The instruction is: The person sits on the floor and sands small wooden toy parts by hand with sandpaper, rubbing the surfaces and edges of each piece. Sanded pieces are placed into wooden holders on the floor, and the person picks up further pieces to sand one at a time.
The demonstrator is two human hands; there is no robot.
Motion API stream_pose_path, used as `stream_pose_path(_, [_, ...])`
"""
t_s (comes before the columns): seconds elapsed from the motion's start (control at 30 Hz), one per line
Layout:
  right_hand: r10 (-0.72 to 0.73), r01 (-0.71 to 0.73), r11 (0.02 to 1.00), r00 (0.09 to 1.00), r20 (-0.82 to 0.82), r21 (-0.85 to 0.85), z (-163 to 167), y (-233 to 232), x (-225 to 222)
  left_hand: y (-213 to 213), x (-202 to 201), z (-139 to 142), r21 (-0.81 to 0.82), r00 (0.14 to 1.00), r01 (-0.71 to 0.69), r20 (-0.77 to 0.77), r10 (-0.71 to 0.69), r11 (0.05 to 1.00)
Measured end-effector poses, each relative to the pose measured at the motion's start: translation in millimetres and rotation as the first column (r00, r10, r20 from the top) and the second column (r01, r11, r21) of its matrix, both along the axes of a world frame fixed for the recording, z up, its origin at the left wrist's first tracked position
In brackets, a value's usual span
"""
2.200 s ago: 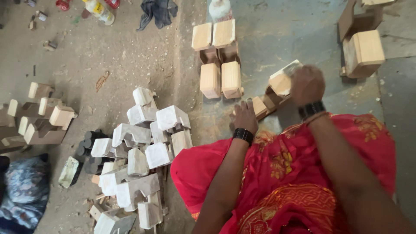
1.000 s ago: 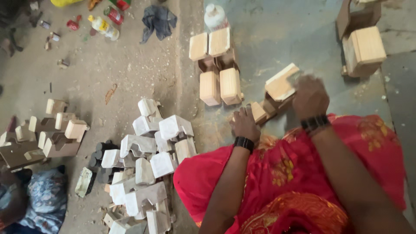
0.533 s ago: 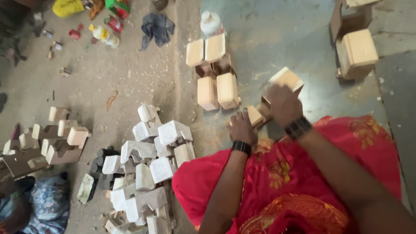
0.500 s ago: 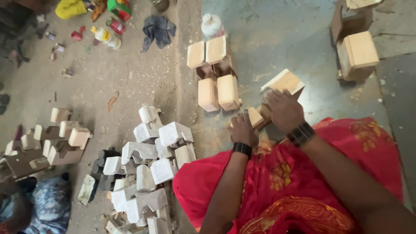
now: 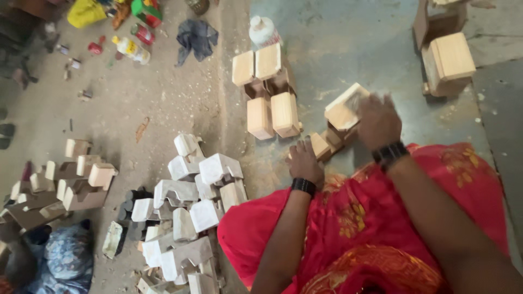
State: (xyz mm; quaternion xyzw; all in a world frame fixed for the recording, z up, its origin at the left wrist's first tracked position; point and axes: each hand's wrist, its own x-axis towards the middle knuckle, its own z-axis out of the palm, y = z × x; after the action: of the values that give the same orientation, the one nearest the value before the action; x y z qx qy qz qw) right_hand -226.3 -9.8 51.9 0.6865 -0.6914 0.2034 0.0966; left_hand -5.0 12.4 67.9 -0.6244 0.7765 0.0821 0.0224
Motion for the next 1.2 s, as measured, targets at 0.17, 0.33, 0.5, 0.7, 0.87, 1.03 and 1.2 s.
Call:
stream_pose_path(0.17, [0.109,-0.113,0.991,0.993,-0.052,-0.073,17.8,-12.1,16.1,-0.4,-0.3,1.2,0.053,1.0,0.014,0.013,-0.015,0.998])
stream_pose_path(0.33, [0.058,-0.163,0.98,0.788,0.613,0.117,38.2,24.2,26.0,-2.2,3.3,0.9,-0.005,0.995,0.021,-0.097,-0.021,1.0])
stream_pose_path(0.5, [-0.057,-0.241,0.971,-0.26,0.964,-0.007,46.7,30.4,0.8,-1.5,2.2,-4.3,-0.23,0.653,-0.062,-0.745,-0.135,0.971])
stream_pose_path(0.7, [-0.02,-0.363,0.932,-0.049,0.999,0.001,73.8,33.0,37.2,-7.6,-8.1,-19.0,0.462,-0.183,0.235,-0.843,0.506,0.855])
stream_pose_path(0.87, [0.372,-0.317,0.928,0.813,0.448,-0.195,106.0,48.2,48.5,-17.6,3.8,-31.7,0.536,-0.334,0.237,-0.738,0.586,0.81])
stream_pose_path(1.03, [0.454,-0.395,0.863,0.879,0.144,-0.314,101.8,46.5,46.7,-18.1,11.8,-30.2,0.522,-0.414,0.469,-0.583,0.699,0.713])
stream_pose_path(1.2, [0.097,-0.075,0.967,0.992,0.078,-0.244,72.7,42.7,19.4,-13.0,6.7,-19.1,-0.334,0.836,-0.092,-0.537,-0.11,0.938])
